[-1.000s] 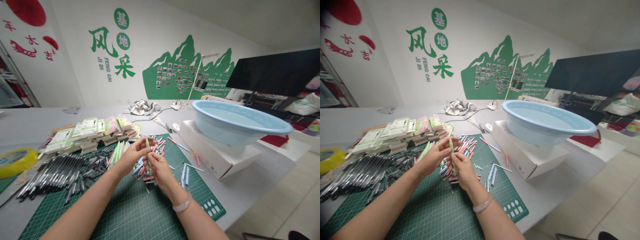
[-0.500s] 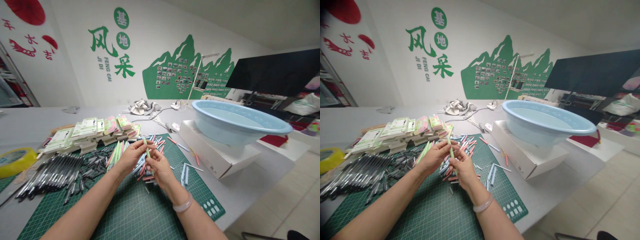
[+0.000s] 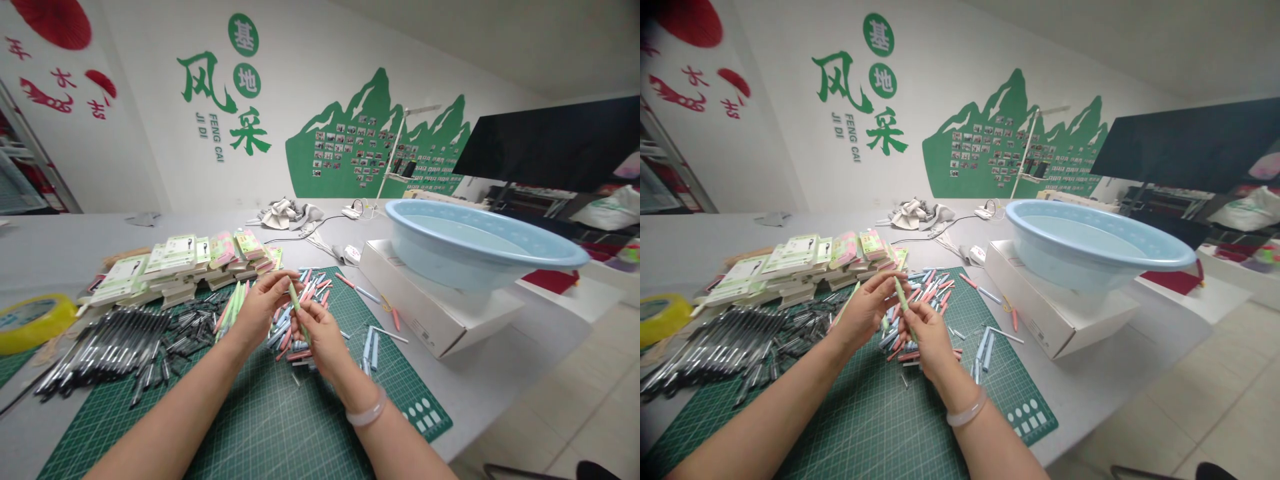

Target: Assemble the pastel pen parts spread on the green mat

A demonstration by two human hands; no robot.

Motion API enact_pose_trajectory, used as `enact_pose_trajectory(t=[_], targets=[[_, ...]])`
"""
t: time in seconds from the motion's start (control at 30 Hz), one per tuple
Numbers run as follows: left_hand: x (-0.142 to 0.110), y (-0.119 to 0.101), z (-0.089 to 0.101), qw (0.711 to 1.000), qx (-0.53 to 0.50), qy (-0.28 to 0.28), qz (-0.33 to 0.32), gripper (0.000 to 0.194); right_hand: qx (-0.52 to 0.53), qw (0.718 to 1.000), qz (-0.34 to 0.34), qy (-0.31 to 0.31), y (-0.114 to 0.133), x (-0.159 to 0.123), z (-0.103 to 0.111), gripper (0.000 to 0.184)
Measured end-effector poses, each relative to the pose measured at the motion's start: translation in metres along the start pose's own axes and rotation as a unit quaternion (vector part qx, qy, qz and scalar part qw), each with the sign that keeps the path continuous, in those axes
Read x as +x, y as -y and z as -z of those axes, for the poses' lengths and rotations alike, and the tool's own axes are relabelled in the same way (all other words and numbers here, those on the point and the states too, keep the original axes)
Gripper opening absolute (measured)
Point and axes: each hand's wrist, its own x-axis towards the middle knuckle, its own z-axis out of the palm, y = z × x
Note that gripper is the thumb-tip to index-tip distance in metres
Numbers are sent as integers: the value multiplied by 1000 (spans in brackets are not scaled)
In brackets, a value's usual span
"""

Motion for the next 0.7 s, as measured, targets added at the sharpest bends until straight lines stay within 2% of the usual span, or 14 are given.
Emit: enact_pose_trajectory(t=[0.07,0.13,0.3,0.37,0.47,0.53,0.6,0.7], targets=[[3,1,0,999,21,-39,-15,18,-23,1000,16,-13,-2,0,0,23],[4,2,1,999,16,-45,-8,17,-9,1000,4,-6,-2,-1,0,25],[4,3,5,998,-54,-23,16,17,93,985,-112,96,4,-6,-3,32],[4,5,6,998,-61,-27,20,17,69,991,-88,76,4,-6,-3,28],[4,7,5,997,-59,-44,9,16,-11,1000,-7,6,0,-3,-2,25],[3,8,3,997,-58,-45,-2,15,-36,999,10,-13,-3,-2,1,23],[1,7,1,998,-60,-28,-5,14,-9,999,-29,20,-2,-3,3,21],[-2,4,0,997,-73,14,1,14,80,981,-122,129,3,-7,3,28]])
